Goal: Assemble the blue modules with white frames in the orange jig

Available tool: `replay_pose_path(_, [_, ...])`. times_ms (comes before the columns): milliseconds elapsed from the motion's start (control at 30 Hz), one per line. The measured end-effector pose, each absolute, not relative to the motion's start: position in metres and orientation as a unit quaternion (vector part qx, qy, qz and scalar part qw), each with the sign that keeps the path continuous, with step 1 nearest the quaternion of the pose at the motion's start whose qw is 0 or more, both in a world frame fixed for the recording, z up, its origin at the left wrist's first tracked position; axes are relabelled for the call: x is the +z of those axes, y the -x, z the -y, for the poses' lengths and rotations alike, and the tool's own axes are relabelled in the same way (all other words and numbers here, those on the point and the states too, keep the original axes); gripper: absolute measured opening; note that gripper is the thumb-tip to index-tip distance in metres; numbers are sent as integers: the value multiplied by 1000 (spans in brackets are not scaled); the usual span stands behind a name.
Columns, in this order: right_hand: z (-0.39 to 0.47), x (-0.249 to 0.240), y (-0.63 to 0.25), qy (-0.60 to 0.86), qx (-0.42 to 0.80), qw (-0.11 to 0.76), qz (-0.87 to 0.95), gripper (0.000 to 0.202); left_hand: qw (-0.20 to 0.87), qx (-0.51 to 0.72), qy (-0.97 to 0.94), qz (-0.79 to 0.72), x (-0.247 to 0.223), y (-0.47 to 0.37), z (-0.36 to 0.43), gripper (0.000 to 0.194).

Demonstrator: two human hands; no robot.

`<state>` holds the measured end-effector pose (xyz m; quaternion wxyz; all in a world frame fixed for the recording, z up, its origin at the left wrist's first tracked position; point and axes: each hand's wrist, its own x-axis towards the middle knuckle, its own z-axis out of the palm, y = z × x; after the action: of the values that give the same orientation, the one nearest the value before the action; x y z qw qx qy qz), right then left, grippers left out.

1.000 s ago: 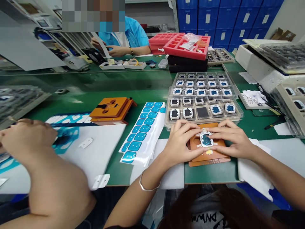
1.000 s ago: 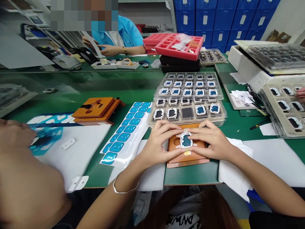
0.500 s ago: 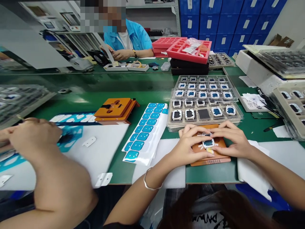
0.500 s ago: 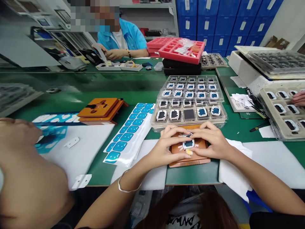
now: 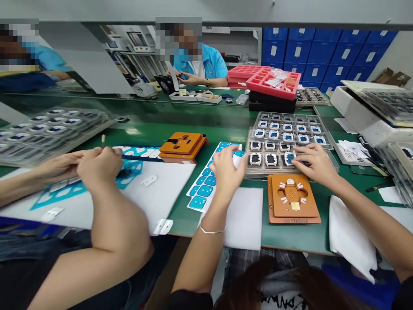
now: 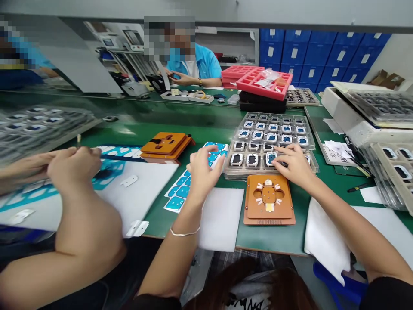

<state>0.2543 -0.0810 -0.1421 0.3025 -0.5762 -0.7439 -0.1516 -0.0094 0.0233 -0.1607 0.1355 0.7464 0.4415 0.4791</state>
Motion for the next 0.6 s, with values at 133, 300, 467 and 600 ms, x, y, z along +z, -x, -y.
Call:
replay_pose_path(133, [76,-141,-250,593,-149,276,741,23,162,210,-706,-656,-150,37,-41,51])
replay_pose_path(300, [71,-130,-241,584,-123,287,749,22,156,68,-668,-725,-137,46,-44,59])
replay_pose_path(467, [59,-123,-228,549,-63,241,798,21,175,41,-655,-734,-139,46,-55,52])
replay_pose_path(600, [54,-123,-221,528,-8,220,821,25,177,39,-648,-739,-140,49,-57,49])
